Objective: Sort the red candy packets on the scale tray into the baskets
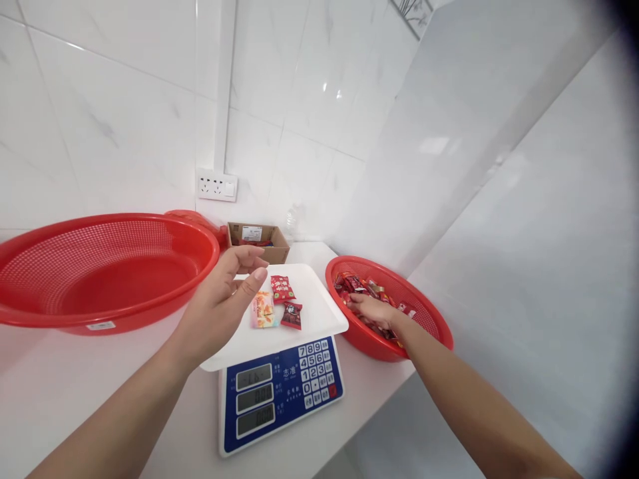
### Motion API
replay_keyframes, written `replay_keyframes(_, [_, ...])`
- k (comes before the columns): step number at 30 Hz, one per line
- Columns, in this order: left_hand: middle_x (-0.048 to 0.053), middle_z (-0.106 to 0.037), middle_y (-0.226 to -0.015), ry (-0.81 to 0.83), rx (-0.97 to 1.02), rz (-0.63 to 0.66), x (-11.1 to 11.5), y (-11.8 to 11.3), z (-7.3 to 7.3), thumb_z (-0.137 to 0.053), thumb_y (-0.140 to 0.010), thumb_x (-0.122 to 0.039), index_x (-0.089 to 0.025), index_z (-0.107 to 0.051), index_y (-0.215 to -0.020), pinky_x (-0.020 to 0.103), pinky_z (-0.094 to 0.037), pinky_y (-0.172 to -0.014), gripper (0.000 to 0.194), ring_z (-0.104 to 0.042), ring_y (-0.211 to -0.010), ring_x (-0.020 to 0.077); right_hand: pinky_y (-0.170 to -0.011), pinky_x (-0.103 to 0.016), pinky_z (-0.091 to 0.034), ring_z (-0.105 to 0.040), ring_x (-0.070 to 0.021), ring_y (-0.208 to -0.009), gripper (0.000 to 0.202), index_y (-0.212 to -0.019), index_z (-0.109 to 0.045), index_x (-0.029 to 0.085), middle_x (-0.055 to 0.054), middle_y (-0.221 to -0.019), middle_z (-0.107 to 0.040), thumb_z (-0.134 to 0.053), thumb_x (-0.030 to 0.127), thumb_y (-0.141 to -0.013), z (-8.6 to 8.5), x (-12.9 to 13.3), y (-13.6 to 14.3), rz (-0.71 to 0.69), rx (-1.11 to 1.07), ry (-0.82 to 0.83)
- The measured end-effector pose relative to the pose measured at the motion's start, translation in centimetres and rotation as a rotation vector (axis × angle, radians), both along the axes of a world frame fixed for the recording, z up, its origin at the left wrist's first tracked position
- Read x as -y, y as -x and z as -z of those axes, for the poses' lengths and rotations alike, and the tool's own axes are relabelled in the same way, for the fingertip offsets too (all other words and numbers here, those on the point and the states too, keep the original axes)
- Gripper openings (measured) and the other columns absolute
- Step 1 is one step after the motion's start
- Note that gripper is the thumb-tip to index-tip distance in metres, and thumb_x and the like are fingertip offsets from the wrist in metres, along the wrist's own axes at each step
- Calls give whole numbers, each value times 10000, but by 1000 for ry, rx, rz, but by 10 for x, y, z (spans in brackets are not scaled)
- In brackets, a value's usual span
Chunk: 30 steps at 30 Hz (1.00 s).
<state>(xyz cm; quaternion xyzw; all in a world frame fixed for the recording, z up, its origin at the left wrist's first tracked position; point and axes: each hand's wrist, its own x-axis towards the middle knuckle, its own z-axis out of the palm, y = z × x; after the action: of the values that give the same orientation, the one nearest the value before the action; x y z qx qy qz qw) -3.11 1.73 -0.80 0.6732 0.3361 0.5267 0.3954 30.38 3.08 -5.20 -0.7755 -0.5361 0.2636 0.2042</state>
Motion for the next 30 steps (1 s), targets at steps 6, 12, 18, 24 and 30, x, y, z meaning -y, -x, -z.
replay_keyframes(6, [39, -590, -1125, 4, -20, 11, -2, -1, 1, -516, -922, -499, -277, -537, -1133, 429, -497, -888, 307, -563, -1119, 250, -739, -351, -566, -654, -170, -857, 290, -1159, -593, 154, -66, -1075, -648, -551, 363, -962, -16, -5, 5, 64, -140, -189])
replay_keyframes(12, [55, -596, -1132, 0, -39, 3, -2, -2, 2, -511, -921, -497, -268, -538, -1141, 460, -478, -896, 318, -558, -1115, 257, -683, -323, -562, -657, -148, -746, 272, -1135, -595, 145, -42, -933, -675, -501, 350, -983, -24, -8, 31, -60, -145, -322])
replay_keyframes(18, [65, -587, -1161, -12, -39, 6, -2, -2, 1, -509, -926, -477, -261, -534, -1143, 448, -480, -885, 307, -553, -1126, 256, -931, -347, -522, -651, -176, -1061, 365, -1249, -604, 229, -49, -1274, -657, -565, 167, -892, -24, -1, 65, -318, -57, -304])
replay_keyframes(24, [64, -596, -1146, -15, -47, 0, -1, -1, 0, -511, -927, -465, -265, -535, -1145, 435, -492, -872, 297, -554, -1131, 259, -975, -466, -473, -600, -231, -1123, 267, -1191, -604, 171, -92, -1238, -627, -558, 288, -955, -27, -6, 35, -176, 223, -258])
replay_keyframes(30, [62, -600, -1112, -24, -18, 9, -1, -1, 0, -510, -923, -463, -259, -528, -1137, 423, -512, -863, 296, -561, -1118, 255, -813, -368, -556, -661, -172, -906, 216, -1080, -652, 183, -68, -1102, -677, -579, 338, -948, -13, 16, -9, -97, 382, 2])
